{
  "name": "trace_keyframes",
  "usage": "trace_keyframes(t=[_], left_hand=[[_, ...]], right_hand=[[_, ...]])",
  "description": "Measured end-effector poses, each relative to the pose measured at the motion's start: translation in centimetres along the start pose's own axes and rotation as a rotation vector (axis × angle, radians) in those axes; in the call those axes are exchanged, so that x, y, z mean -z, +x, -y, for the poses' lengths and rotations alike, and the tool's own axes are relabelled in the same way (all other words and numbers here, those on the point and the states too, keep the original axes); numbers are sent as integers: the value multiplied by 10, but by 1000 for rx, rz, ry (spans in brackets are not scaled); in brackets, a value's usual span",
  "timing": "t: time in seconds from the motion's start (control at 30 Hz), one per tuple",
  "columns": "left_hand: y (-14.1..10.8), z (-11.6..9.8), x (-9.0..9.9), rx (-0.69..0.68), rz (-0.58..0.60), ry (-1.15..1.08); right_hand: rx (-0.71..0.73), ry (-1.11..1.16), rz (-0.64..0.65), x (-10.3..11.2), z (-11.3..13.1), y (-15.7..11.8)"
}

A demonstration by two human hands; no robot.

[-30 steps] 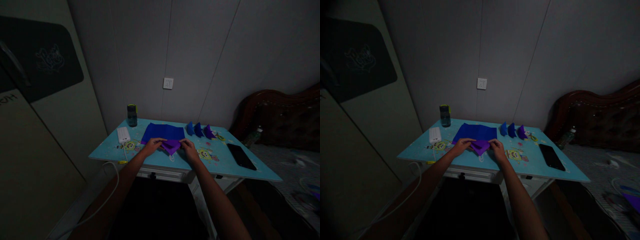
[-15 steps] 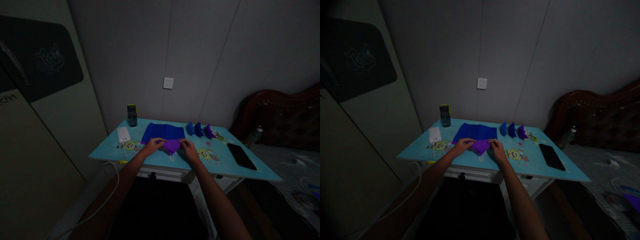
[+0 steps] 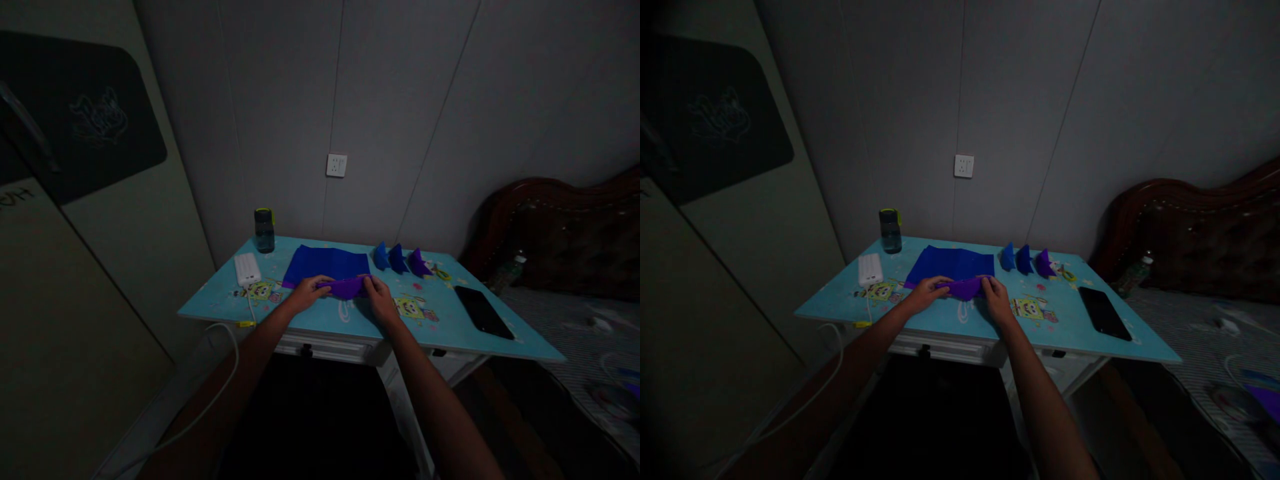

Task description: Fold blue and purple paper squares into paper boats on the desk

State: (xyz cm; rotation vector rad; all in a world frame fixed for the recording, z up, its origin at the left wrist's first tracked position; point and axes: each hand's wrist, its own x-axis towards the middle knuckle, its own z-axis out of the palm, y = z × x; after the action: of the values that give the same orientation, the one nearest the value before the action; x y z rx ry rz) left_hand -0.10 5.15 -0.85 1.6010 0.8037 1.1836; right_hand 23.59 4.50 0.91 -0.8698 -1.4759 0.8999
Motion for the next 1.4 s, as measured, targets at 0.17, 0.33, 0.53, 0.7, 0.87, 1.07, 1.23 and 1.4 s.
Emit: trace_keyframes(t=[0.17, 0.33, 0.53, 0.7, 0.87, 1.07, 1.23, 1.4], left_hand=[[-1, 2, -3, 5, 26, 16], [-2, 1, -2, 10, 25, 53], [-1, -10, 1, -15, -1, 28], [-1, -14, 0, -38, -20, -3], [-1, -15, -3, -75, -40, 22], [-1, -15, -6, -48, 27, 60], [-2, -12, -7, 0, 97, 76], [-3, -9, -8, 24, 162, 83]], right_hand=[[13, -9, -4, 4, -2, 1], [-29, 57, 12, 3, 1, 0], [-132, 259, 128, -11, 0, 0], [-200, 387, 256, -18, 3, 0], [-270, 460, 338, -22, 2, -3], [-330, 533, 412, -25, 0, -7], [-348, 581, 437, -23, 1, -8], [-330, 600, 431, -24, -4, -7]])
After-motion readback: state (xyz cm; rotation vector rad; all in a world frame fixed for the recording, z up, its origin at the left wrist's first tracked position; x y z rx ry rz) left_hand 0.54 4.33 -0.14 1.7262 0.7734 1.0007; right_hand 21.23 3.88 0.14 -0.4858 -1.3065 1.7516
